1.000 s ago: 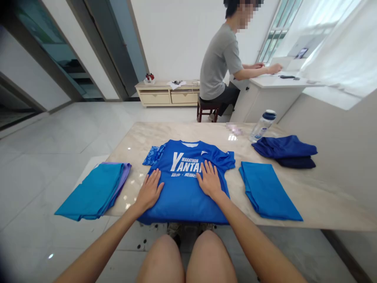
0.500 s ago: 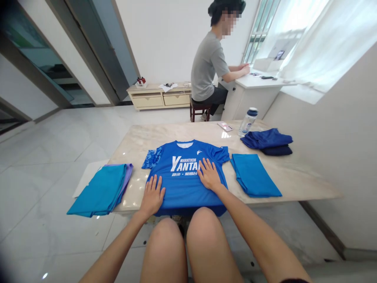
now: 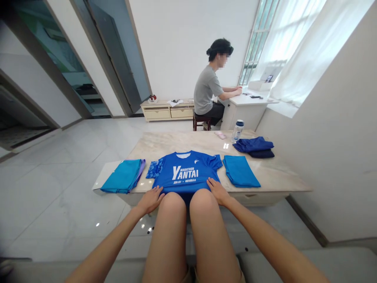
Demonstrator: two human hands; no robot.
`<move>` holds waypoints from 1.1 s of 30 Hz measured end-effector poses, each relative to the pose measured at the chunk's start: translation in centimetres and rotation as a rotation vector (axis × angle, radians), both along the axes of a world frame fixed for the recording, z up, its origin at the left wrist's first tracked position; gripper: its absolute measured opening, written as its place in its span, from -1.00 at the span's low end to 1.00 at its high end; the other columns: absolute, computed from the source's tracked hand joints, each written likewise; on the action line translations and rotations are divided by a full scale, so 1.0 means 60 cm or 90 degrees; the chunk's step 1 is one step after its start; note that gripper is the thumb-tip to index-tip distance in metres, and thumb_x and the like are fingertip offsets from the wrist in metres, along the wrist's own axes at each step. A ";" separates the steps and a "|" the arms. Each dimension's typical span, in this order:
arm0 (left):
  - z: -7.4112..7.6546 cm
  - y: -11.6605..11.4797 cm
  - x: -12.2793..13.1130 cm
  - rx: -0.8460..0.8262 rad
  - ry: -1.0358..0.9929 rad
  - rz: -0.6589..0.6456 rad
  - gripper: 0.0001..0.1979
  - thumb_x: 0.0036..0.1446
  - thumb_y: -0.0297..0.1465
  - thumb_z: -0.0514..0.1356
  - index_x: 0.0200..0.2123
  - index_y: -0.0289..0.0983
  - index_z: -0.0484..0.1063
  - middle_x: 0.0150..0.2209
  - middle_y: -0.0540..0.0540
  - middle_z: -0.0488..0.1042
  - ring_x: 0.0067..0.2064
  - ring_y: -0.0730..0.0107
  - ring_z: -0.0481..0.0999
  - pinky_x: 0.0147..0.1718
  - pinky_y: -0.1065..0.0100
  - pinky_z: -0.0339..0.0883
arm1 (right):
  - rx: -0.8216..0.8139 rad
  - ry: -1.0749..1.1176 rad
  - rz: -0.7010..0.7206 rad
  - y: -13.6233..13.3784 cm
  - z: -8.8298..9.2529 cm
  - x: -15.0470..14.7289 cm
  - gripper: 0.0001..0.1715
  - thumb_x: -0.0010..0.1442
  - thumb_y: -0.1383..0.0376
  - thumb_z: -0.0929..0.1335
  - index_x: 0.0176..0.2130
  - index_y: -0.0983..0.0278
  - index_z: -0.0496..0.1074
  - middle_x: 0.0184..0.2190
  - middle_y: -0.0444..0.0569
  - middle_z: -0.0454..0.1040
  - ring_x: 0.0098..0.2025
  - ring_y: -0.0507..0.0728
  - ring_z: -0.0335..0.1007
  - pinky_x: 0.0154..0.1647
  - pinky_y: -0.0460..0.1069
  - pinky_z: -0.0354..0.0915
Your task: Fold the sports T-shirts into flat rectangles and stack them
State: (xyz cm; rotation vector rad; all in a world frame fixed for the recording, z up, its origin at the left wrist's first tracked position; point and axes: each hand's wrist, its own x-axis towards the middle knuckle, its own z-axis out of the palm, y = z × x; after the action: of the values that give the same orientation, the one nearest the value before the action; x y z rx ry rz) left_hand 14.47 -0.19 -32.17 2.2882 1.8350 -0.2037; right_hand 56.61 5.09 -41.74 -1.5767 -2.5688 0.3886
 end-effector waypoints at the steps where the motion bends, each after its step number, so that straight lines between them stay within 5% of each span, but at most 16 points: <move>1: 0.012 -0.004 0.000 -0.015 0.006 0.003 -0.40 0.55 -0.19 -0.02 0.48 -0.36 0.33 0.40 -0.46 0.43 0.45 -0.15 0.42 0.40 -0.03 0.27 | -0.008 0.013 0.019 0.000 0.013 0.006 -0.19 0.41 0.06 0.33 0.49 0.36 0.36 0.54 0.34 0.21 0.55 0.47 0.19 0.53 0.35 0.18; 5: 0.022 -0.026 -0.011 -0.042 0.021 0.090 -0.36 0.54 -0.21 0.00 0.56 -0.31 0.17 0.21 -0.42 0.62 0.19 -0.19 0.66 0.14 -0.02 0.46 | -0.011 0.109 -0.085 0.046 0.074 0.041 -0.47 0.47 0.17 0.30 0.28 0.30 0.55 0.17 0.23 0.64 0.24 0.33 0.55 0.32 0.18 0.39; 8: 0.005 -0.026 -0.030 0.023 -0.002 0.119 -0.39 0.53 -0.25 -0.02 0.54 -0.30 0.17 0.30 -0.40 0.55 0.23 -0.15 0.63 0.12 0.03 0.46 | 0.052 0.147 -0.263 0.109 0.112 0.081 -0.58 0.47 0.31 0.26 0.16 0.32 0.58 -0.03 0.16 0.69 0.04 0.24 0.61 0.13 0.06 0.42; 11: -0.005 0.008 -0.046 0.092 -0.053 0.104 -0.49 0.52 -0.24 -0.03 0.38 -0.30 0.34 0.29 -0.38 0.55 0.30 -0.10 0.57 0.16 0.05 0.44 | 0.062 0.078 -0.328 0.172 0.129 0.116 -0.67 0.43 0.36 0.29 0.02 0.35 0.62 -0.04 0.19 0.67 0.02 0.24 0.57 0.11 0.03 0.37; 16: -0.014 0.111 -0.045 0.183 -0.124 0.085 -0.69 0.48 -0.21 -0.04 -0.08 -0.20 0.44 -0.05 -0.26 0.64 0.01 -0.03 0.68 -0.06 0.10 0.46 | 0.025 -0.002 -0.297 0.265 0.119 0.142 -0.70 0.42 0.33 0.34 0.05 0.33 0.62 -0.03 0.16 0.64 0.04 0.23 0.52 0.20 0.05 0.29; 20: -0.049 0.172 -0.023 0.184 -0.182 0.058 -0.68 0.48 -0.16 -0.06 -0.22 -0.15 0.37 -0.22 -0.16 0.61 -0.14 0.02 0.66 -0.14 0.12 0.40 | -0.008 -0.061 -0.284 0.320 0.096 0.157 -0.61 0.37 0.25 0.44 0.16 0.24 0.58 0.04 0.16 0.57 0.12 0.29 0.45 0.28 0.12 0.25; 27: -0.098 0.182 0.007 0.227 -0.193 0.026 -0.61 0.50 -0.12 -0.10 -0.25 -0.16 0.38 -0.24 -0.18 0.58 -0.16 -0.02 0.60 -0.14 0.06 0.29 | -0.070 -0.115 -0.360 0.339 0.077 0.175 -0.57 0.33 -0.08 0.47 -0.03 0.17 0.61 0.18 0.17 0.45 0.24 0.43 0.32 0.25 0.26 0.30; 33: -0.099 0.181 0.011 0.235 -0.193 0.034 -0.63 0.48 -0.12 -0.10 -0.24 -0.14 0.38 -0.22 -0.21 0.57 -0.12 -0.05 0.57 -0.10 0.03 0.32 | -0.050 0.102 -0.405 0.312 0.090 0.176 -0.71 0.44 0.06 0.35 -0.06 0.21 0.49 -0.18 -0.03 0.58 -0.10 0.20 0.47 0.02 0.08 0.37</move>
State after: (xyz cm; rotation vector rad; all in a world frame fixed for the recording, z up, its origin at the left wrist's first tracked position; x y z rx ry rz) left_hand 15.14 10.68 -38.08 2.3261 1.8893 0.5033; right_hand 67.18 23.80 -36.32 -2.1602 -1.8199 0.5150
